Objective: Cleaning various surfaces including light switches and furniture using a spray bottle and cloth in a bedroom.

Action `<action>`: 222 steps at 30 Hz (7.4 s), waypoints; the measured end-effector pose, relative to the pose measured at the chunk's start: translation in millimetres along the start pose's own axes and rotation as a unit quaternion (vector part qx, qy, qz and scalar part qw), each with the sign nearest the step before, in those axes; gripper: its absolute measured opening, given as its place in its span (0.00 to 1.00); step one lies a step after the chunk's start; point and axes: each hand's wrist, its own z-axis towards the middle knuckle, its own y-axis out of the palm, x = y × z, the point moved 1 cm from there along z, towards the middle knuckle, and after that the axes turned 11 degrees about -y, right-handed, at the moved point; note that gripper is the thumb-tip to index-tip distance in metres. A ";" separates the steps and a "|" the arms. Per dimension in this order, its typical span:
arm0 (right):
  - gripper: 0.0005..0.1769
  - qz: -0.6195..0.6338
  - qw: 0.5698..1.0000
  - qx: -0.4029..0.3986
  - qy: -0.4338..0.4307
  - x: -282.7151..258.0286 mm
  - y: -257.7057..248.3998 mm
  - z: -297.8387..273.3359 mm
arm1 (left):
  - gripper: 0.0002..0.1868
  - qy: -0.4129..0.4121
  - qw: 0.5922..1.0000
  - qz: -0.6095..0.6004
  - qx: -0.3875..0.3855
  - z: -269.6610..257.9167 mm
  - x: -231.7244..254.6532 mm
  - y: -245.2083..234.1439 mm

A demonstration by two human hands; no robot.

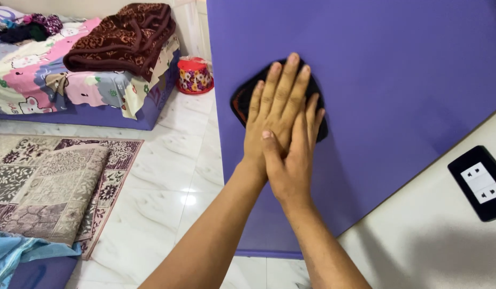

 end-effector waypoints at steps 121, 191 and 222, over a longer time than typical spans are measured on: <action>0.18 0.264 0.759 0.241 0.544 150.6 -144.0 -145.6 | 0.21 -0.360 0.786 -0.206 -0.458 -106.2 118.1 59.7; 0.12 0.324 0.806 -0.089 0.487 112.4 -31.7 -104.0 | 0.12 -0.658 0.649 -0.361 0.125 -177.5 -52.2 66.5; 0.14 0.273 0.694 0.044 0.665 251.0 -105.1 -194.8 | 0.19 -0.810 0.395 -0.426 -0.084 -277.8 52.7 212.1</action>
